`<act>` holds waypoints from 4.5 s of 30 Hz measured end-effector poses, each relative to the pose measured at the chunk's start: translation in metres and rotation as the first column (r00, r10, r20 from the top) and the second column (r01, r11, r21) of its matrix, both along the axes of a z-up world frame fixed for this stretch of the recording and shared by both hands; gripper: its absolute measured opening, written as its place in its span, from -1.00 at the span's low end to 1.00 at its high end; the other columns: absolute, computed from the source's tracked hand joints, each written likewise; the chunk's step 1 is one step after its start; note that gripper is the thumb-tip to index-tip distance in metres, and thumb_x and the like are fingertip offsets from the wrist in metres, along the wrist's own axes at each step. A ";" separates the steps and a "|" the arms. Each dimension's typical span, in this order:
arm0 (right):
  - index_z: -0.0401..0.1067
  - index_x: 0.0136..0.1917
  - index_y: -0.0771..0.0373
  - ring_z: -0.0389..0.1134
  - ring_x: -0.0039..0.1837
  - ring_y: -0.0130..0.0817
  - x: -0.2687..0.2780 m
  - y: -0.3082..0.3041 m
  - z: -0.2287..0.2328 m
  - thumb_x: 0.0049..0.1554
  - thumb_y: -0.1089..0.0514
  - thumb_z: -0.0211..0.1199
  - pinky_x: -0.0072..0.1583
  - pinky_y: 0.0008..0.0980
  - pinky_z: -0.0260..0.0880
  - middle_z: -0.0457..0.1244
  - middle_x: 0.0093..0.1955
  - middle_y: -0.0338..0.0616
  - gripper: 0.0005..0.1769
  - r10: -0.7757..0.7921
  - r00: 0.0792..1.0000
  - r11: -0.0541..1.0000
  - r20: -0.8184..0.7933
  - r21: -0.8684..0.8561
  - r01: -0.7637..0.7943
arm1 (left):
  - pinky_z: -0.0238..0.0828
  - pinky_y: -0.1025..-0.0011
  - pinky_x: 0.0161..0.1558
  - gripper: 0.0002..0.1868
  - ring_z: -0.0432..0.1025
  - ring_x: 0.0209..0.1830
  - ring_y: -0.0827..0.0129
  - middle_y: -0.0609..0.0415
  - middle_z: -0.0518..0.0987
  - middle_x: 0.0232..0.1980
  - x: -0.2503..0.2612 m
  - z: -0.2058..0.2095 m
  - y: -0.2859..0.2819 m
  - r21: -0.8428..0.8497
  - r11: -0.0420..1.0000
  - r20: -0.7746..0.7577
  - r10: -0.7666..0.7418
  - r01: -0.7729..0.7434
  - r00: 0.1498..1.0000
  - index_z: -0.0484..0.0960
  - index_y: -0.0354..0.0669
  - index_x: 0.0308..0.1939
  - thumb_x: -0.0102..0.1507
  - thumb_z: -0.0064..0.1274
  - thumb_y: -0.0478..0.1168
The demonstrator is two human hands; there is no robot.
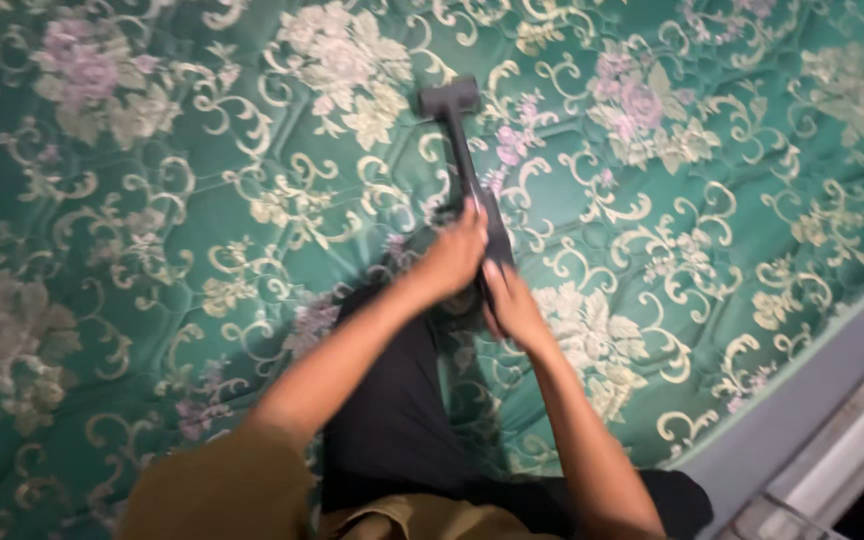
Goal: The person uses a handheld vacuum cleaner to clean the surface of a green floral-patterned mattress. They systematically move the vacuum head across the mattress surface, covering different sections from top to bottom and side to side.
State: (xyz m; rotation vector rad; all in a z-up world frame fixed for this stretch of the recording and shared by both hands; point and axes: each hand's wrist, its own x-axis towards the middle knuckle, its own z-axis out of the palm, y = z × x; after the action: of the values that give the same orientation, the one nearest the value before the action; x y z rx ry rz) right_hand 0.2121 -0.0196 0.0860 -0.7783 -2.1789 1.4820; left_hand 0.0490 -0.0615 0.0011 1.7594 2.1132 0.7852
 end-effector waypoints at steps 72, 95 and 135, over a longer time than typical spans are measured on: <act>0.27 -0.08 0.15 0.01 -0.66 -0.36 0.334 0.162 0.142 0.32 -0.24 -0.03 -0.56 -0.30 -0.06 0.06 -0.60 -0.14 -0.57 0.563 0.683 0.648 0.465 -0.762 -0.016 | 0.15 0.07 0.45 -0.35 0.18 0.51 -0.18 -0.30 0.01 0.65 0.413 0.097 0.048 -0.447 0.815 0.492 0.568 -0.369 0.659 0.11 -0.04 0.57 0.41 -0.27 0.01; 0.23 -0.08 0.18 0.10 -0.63 -0.31 0.146 0.061 0.089 0.31 -0.32 -0.08 -0.56 -0.31 0.09 0.10 -0.59 -0.12 -0.48 0.482 0.780 0.671 0.398 -0.740 -0.038 | 0.04 -0.07 0.59 -0.59 0.12 0.58 -0.23 -0.42 0.24 0.50 0.177 0.036 -0.032 -0.203 0.979 -0.220 -0.029 -0.017 0.975 0.34 -0.39 0.26 0.51 -0.36 -0.13; 0.31 -0.01 0.24 0.21 -0.59 -0.41 -0.043 -0.029 0.041 0.34 -0.29 -0.13 -0.52 -0.42 0.16 0.18 -0.58 -0.16 -0.45 0.586 0.693 0.778 0.420 -0.532 -0.336 | 0.06 -0.02 0.60 -0.47 0.04 0.61 -0.25 -0.20 0.29 0.51 -0.007 0.014 -0.147 0.382 0.856 0.080 0.345 -0.348 0.935 0.48 -0.31 0.32 0.39 -0.11 -0.02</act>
State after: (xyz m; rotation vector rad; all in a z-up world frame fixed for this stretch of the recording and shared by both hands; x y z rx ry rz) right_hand 0.1695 -0.0485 0.1275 -0.9272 -2.6857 2.2848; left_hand 0.0417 -0.2089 0.0151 1.5461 2.4358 1.3962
